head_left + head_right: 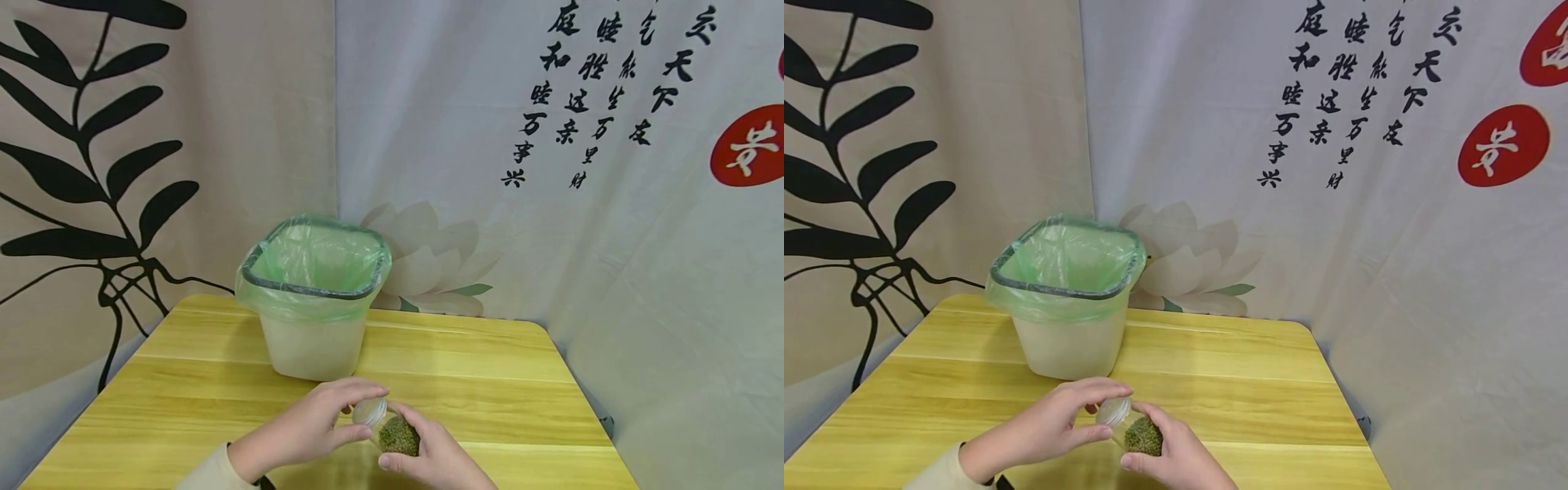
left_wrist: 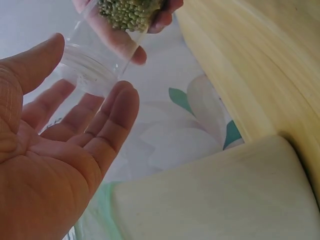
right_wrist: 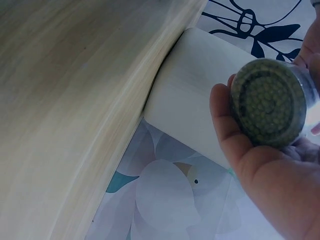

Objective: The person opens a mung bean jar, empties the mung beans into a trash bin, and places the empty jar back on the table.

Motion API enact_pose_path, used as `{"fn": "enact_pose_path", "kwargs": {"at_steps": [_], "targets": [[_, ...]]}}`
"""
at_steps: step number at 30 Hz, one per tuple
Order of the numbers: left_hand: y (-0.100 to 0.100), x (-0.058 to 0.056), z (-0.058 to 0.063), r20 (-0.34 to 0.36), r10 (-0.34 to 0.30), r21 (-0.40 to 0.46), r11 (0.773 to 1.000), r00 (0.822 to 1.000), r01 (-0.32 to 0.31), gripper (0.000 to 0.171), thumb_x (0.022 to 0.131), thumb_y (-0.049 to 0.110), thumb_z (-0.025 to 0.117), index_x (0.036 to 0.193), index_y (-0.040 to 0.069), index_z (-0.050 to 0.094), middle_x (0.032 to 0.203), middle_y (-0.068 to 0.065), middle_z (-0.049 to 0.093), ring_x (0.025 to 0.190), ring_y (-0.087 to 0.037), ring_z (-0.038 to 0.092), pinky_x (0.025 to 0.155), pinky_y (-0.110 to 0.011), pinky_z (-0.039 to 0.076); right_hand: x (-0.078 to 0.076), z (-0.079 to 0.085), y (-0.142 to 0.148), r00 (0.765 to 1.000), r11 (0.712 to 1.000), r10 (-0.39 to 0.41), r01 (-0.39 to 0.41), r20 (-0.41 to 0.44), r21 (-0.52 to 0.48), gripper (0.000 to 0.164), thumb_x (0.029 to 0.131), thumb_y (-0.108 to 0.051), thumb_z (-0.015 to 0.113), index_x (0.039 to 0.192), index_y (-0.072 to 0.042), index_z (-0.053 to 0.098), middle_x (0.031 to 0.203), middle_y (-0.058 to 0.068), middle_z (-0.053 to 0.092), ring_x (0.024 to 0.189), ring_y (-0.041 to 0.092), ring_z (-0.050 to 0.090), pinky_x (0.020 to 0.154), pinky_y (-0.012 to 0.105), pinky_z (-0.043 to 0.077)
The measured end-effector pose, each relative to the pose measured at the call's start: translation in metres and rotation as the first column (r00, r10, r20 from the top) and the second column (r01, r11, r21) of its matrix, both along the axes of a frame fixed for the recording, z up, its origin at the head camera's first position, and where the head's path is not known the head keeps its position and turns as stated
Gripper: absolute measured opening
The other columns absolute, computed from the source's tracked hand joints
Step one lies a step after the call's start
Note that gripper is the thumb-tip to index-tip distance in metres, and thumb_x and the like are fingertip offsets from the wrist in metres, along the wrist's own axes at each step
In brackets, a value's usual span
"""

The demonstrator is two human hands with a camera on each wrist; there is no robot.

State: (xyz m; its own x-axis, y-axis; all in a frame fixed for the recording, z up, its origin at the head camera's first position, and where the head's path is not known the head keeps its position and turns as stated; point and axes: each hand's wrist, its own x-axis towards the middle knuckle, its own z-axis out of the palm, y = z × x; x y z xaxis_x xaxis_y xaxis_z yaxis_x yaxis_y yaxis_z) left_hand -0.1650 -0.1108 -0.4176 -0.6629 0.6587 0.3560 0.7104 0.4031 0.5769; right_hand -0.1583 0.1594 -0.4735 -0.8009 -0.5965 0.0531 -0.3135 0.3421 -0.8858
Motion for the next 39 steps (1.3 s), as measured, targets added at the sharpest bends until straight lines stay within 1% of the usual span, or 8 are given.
{"fn": "enact_pose_path", "kwargs": {"at_steps": [2, 6, 10, 15, 21, 27, 31, 39], "targets": [[-0.0002, -0.0010, 0.0008, 0.022, -0.005, -0.002, 1.000, 1.000, 0.005, 0.048, 0.101, 0.027, 0.075, 0.147, 0.015, 0.064, 0.145, -0.002, 0.068, 0.128, -0.018, 0.067, 0.098, -0.032, 0.060, 0.0001, -0.0004, 0.0005, 1.000, 1.000, -0.002, 0.002, 0.008, 0.002, 0.066, 0.101, -0.034, 0.077, 0.159, -0.019, 0.047, 0.131, 0.010, 0.069, 0.100, 0.003, 0.069, 0.083, 0.023, 0.058], [0.0000, -0.0028, 0.0007, 0.068, -0.022, 0.013, 1.000, 0.997, 0.021, 0.048, 0.102, 0.027, 0.075, 0.147, 0.016, 0.063, 0.145, -0.004, 0.068, 0.112, -0.006, 0.067, 0.086, -0.024, 0.059, 0.0007, 0.0000, 0.0014, 0.999, 1.000, -0.008, 0.008, 0.043, -0.007, 0.067, 0.102, -0.033, 0.076, 0.160, -0.019, 0.045, 0.134, 0.011, 0.068, 0.102, 0.004, 0.069, 0.083, 0.023, 0.059], [0.0014, -0.0039, -0.0020, 0.052, -0.039, 0.025, 0.999, 0.998, 0.038, 0.047, 0.102, 0.026, 0.074, 0.147, 0.016, 0.063, 0.143, -0.006, 0.068, 0.099, 0.002, 0.062, 0.082, -0.023, 0.058, 0.0011, -0.0001, 0.0018, 0.999, 1.000, -0.009, 0.010, 0.049, -0.016, 0.068, 0.102, -0.033, 0.075, 0.160, -0.018, 0.044, 0.136, 0.012, 0.068, 0.104, 0.004, 0.070, 0.084, 0.022, 0.059], [0.0030, -0.0033, -0.0035, 0.019, -0.045, 0.022, 0.999, 0.999, 0.044, 0.046, 0.103, 0.026, 0.072, 0.147, 0.015, 0.062, 0.145, -0.007, 0.067, 0.100, 0.001, 0.063, 0.083, -0.023, 0.058, 0.0018, -0.0003, 0.0021, 0.999, 1.000, -0.016, 0.016, 0.032, -0.008, 0.069, 0.102, -0.034, 0.075, 0.161, -0.017, 0.043, 0.137, 0.011, 0.068, 0.106, 0.003, 0.070, 0.085, 0.021, 0.059], [0.0045, -0.0021, -0.0045, 0.021, -0.038, 0.017, 0.999, 0.999, 0.038, 0.046, 0.105, 0.026, 0.069, 0.149, 0.015, 0.060, 0.148, -0.008, 0.065, 0.108, -0.003, 0.066, 0.085, -0.022, 0.059, 0.0021, 0.0003, 0.0027, 0.999, 1.000, -0.024, 0.024, 0.030, 0.005, 0.070, 0.103, -0.035, 0.074, 0.162, -0.017, 0.042, 0.141, 0.009, 0.068, 0.110, 0.004, 0.071, 0.090, 0.020, 0.058], [0.0059, -0.0014, -0.0063, 0.024, -0.024, 0.015, 1.000, 0.999, 0.023, 0.047, 0.106, 0.027, 0.068, 0.150, 0.013, 0.058, 0.147, -0.009, 0.064, 0.093, 0.004, 0.059, 0.080, -0.022, 0.058, 0.0017, -0.0009, 0.0026, 0.999, 0.999, -0.033, 0.032, 0.025, 0.018, 0.071, 0.102, -0.037, 0.074, 0.162, -0.016, 0.042, 0.143, 0.009, 0.067, 0.110, 0.004, 0.071, 0.089, 0.019, 0.058], [0.0067, -0.0010, -0.0073, 0.019, -0.007, 0.013, 1.000, 1.000, 0.007, 0.047, 0.106, 0.028, 0.069, 0.148, 0.011, 0.059, 0.144, -0.009, 0.066, 0.089, 0.005, 0.056, 0.077, -0.023, 0.057, 0.0008, -0.0031, 0.0020, 0.999, 0.999, -0.034, 0.034, 0.008, 0.027, 0.072, 0.102, -0.039, 0.075, 0.162, -0.017, 0.042, 0.140, 0.009, 0.068, 0.108, 0.004, 0.071, 0.088, 0.020, 0.059], [0.0075, 0.0008, -0.0074, 0.032, 0.020, 0.015, 1.000, 0.999, -0.020, 0.046, 0.105, 0.027, 0.070, 0.147, 0.008, 0.060, 0.140, -0.010, 0.068, 0.085, 0.005, 0.051, 0.071, -0.018, 0.052, 0.0015, -0.0004, 0.0007, 0.998, 0.996, -0.052, 0.053, -0.020, 0.068, 0.072, 0.101, -0.042, 0.075, 0.161, -0.017, 0.043, 0.148, 0.008, 0.065, 0.118, 0.008, 0.070, 0.095, 0.020, 0.057]]}}
